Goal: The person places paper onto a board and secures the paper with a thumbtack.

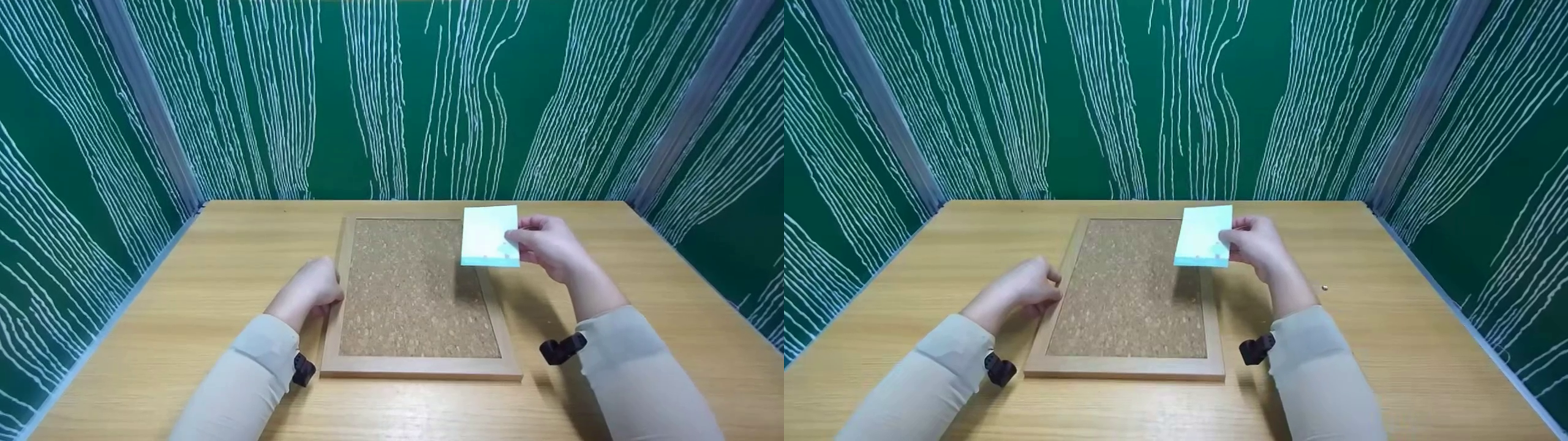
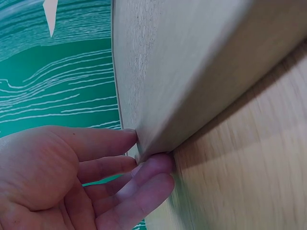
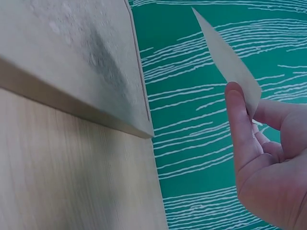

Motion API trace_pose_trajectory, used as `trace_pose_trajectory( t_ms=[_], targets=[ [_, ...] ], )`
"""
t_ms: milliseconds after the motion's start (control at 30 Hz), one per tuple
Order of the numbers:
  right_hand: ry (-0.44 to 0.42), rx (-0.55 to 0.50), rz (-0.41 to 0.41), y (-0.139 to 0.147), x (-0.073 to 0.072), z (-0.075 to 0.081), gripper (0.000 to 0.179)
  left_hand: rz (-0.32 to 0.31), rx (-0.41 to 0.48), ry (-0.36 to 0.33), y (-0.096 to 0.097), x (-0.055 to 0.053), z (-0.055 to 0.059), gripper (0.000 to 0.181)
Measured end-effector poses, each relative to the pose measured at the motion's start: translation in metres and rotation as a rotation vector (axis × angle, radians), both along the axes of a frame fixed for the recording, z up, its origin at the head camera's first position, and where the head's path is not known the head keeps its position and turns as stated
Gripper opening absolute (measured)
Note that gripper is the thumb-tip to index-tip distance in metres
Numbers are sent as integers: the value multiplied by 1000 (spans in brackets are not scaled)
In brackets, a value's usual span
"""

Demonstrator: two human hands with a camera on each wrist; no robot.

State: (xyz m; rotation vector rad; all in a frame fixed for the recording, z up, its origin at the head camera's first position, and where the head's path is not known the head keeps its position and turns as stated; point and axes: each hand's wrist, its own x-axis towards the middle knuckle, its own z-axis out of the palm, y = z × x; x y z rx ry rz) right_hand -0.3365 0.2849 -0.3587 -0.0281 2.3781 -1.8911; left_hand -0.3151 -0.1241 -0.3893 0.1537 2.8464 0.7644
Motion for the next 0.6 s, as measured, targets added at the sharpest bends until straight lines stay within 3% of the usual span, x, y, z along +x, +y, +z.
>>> trace_pose_trajectory(
  t_ms=[600],
  targets=[
    [-43,35,58,-44,-7,-7,30,2,-1,-1,2,1,3,19]
  ],
)
